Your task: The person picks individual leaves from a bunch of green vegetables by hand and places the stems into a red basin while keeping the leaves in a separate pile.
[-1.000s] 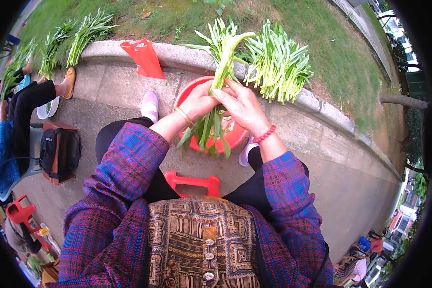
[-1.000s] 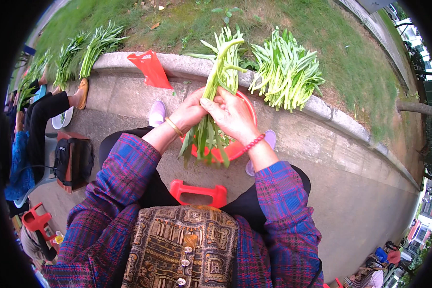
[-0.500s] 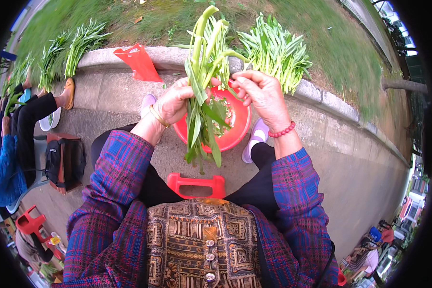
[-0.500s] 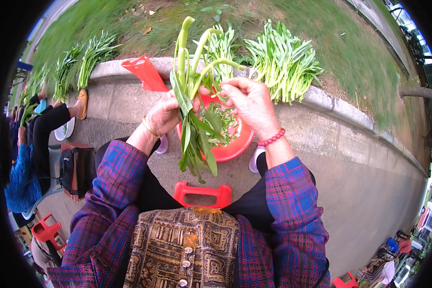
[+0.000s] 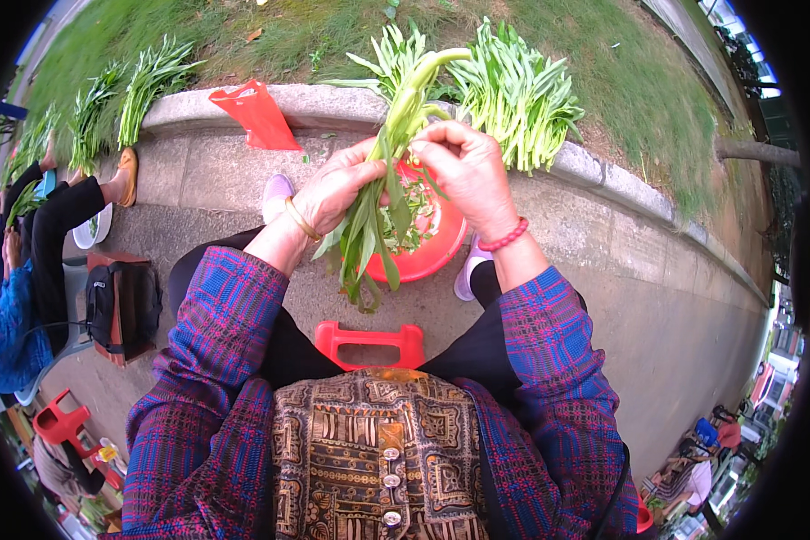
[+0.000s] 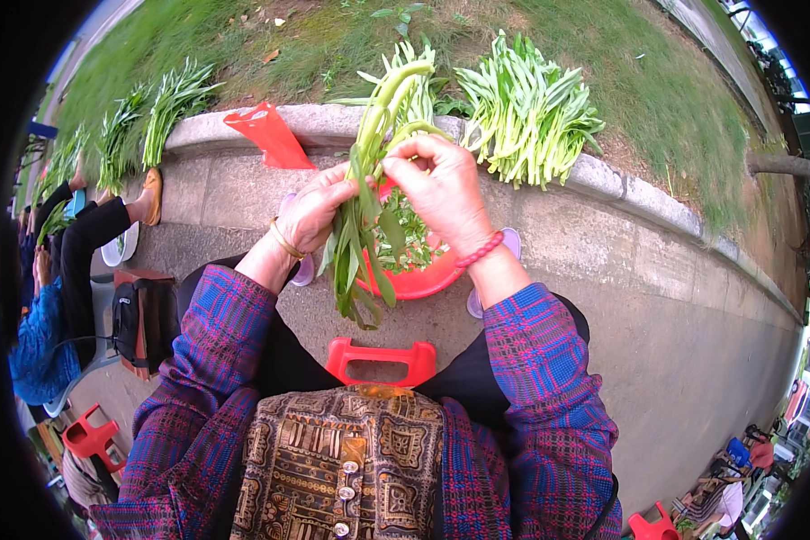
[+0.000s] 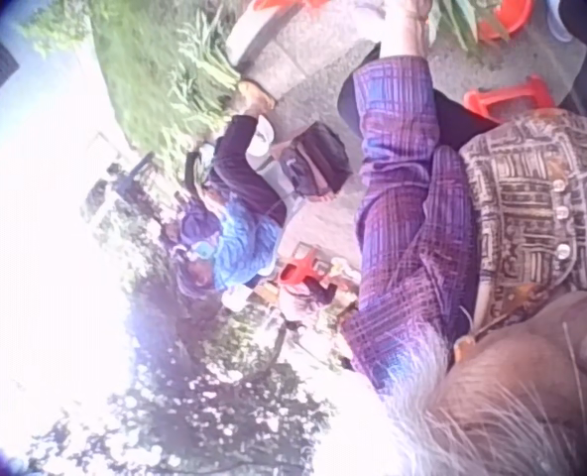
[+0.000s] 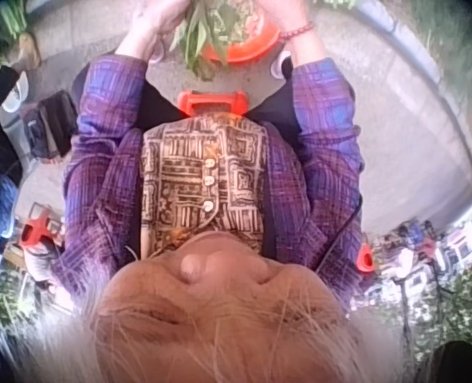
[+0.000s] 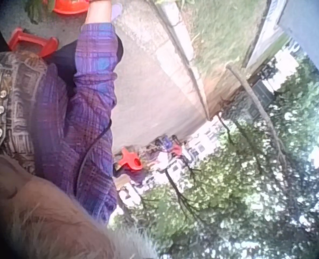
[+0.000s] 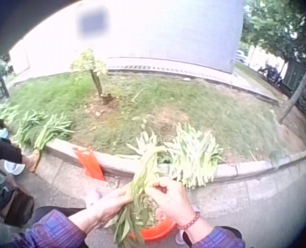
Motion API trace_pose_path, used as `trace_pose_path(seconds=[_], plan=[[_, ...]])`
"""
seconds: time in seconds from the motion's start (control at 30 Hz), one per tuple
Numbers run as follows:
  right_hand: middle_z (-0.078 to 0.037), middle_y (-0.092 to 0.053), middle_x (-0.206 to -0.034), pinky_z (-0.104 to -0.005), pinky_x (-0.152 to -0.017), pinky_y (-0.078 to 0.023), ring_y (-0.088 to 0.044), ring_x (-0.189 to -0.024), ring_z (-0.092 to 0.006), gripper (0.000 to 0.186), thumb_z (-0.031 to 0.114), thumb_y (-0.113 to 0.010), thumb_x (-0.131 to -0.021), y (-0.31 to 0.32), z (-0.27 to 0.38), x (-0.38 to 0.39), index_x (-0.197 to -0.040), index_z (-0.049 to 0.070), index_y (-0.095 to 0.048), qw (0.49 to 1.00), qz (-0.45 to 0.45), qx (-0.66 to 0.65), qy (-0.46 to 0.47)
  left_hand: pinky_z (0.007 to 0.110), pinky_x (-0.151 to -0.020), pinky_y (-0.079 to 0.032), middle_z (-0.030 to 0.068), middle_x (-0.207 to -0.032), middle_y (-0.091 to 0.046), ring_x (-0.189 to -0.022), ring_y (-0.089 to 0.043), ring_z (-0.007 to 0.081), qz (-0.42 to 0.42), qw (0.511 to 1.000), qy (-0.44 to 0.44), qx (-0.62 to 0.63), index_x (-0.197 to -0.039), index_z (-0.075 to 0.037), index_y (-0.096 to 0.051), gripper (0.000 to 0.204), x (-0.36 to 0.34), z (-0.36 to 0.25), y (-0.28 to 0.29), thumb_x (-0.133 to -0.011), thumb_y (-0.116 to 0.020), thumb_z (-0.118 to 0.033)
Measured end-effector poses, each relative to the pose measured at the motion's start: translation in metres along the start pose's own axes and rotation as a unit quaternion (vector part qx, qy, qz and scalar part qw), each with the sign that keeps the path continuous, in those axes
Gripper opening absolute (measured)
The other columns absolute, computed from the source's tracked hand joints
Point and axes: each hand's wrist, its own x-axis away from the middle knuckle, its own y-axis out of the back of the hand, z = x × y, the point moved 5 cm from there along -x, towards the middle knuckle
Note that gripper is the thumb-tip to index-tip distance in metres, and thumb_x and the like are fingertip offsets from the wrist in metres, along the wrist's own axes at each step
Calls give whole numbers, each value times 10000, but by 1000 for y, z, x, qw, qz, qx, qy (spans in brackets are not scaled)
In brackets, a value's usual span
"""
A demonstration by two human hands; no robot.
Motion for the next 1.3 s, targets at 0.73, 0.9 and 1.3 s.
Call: trace_pose_path(seconds=[0.73, 0.9, 1.3], plan=[[-41, -648, -782, -165, -516, -446, -552, -586, -56, 87, 52, -595, -876, 1, -12, -6, -957, 20, -605, 964, 46, -189, -181, 223, -627, -486, 20, -857, -658, -702, -592, 84, -24, 999, -45, -12, -1115, -66, -588, 249, 1, -9, 10, -946, -560, -246], [-38, -652, -801, -171, -528, -473, -576, -616, -56, 125, 74, -601, -887, -1, -11, -4, -990, 5, -619, 965, 66, -165, -191, 221, -758, -477, -14, -974, -642, -832, -577, 53, 3, 999, -38, -14, -1171, -47, -597, 288, 1, -4, 16, -956, -548, -232], [-29, -652, -813, -195, -510, -474, -564, -622, -56, 165, 109, -624, -860, -2, -14, -3, -988, 6, -636, 956, 95, -183, -208, 225, -720, -503, 17, -897, -656, -783, -610, 78, -29, 995, -79, -46, -1115, -48, -601, 248, -3, -3, 18, -947, -551, -223]])
